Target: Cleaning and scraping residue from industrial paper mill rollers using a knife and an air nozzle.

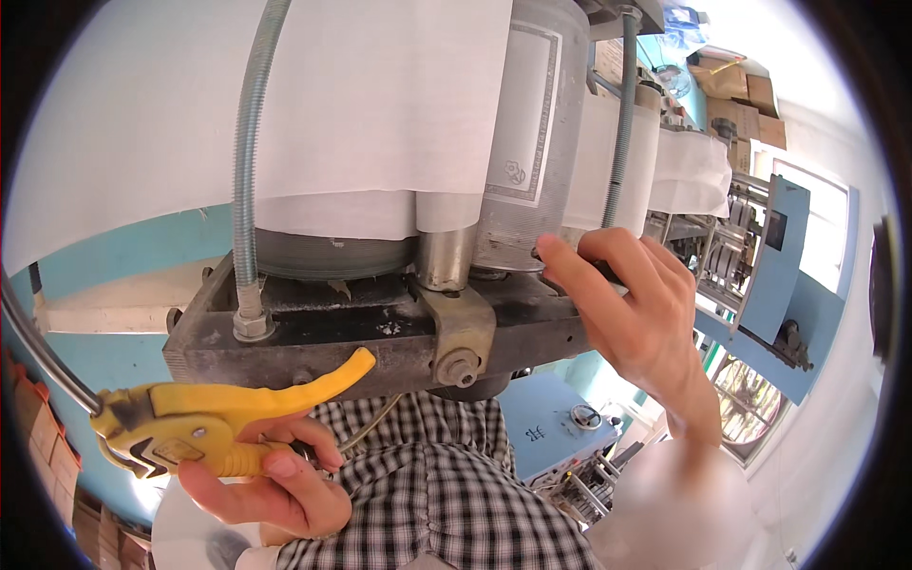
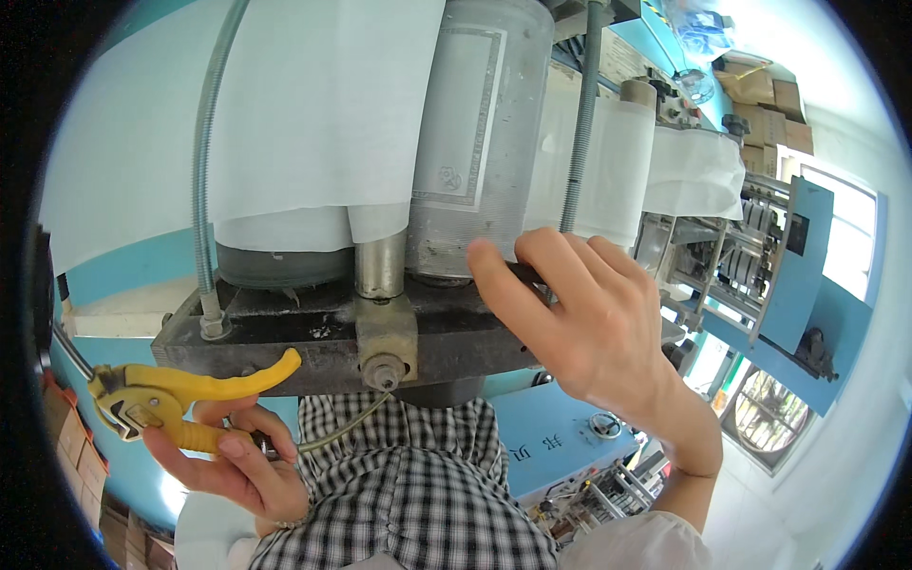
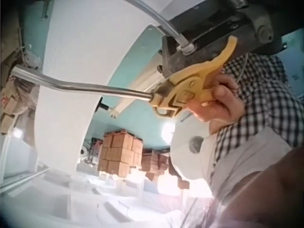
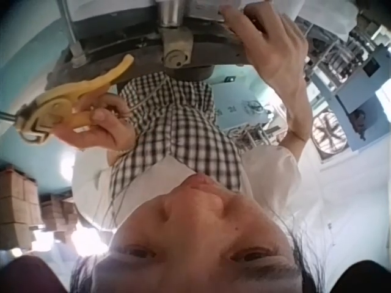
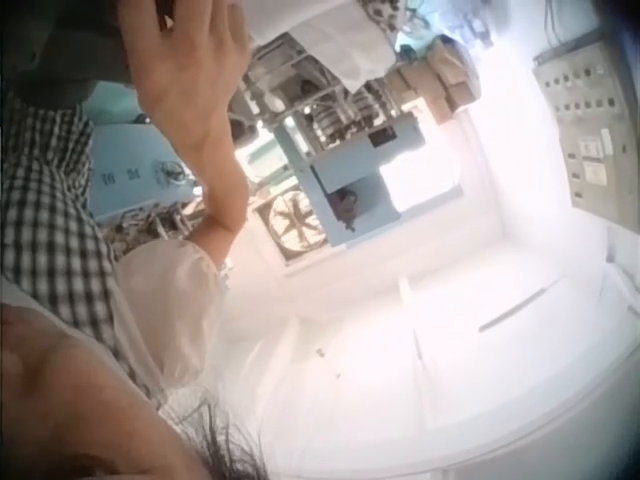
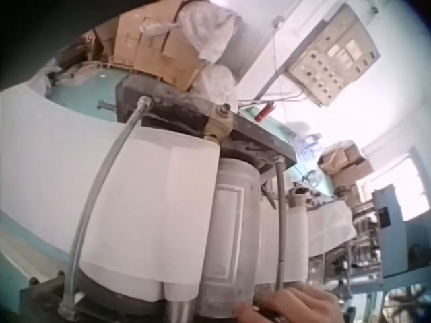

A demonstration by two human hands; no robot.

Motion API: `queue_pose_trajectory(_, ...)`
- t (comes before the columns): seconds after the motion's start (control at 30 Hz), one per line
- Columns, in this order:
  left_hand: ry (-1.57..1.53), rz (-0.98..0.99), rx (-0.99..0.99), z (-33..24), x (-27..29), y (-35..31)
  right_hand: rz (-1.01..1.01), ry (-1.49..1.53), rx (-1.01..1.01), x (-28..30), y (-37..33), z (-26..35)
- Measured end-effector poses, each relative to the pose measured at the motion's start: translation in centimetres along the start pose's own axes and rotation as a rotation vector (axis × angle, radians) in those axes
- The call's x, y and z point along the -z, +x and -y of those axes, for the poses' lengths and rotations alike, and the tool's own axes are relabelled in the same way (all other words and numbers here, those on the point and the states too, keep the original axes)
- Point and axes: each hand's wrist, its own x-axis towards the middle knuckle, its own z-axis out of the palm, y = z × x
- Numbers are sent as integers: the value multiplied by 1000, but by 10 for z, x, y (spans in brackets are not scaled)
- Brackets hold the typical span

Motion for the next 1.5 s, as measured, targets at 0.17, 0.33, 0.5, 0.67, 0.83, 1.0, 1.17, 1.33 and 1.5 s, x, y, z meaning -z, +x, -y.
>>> queue_pose_trajectory(0.17,26,-19,20,-3,-3,1,-87,-55,84,-4,3,0)
queue_pose_trajectory(0.33,30,54,-1,-2,2,1,-71,52,115,-13,11,-3)
queue_pose_trajectory(0.5,119,4,29,-12,-11,5,-91,34,112,-7,5,-6)
queue_pose_trajectory(0.67,121,4,79,-15,-13,6,-32,12,137,-1,8,-2)
queue_pose_trajectory(0.83,115,-13,93,-16,-13,5,-49,27,145,-4,11,-3)
queue_pose_trajectory(1.0,136,19,94,-17,-13,7,-74,-49,165,-6,7,-2)
queue_pose_trajectory(1.17,144,-42,111,-18,-18,8,-46,11,134,-2,6,-3)
queue_pose_trajectory(1.33,131,9,67,-16,-13,9,-70,-27,190,-10,13,0)
queue_pose_trajectory(1.5,78,33,43,-11,-14,8,-54,-55,169,-6,8,0)
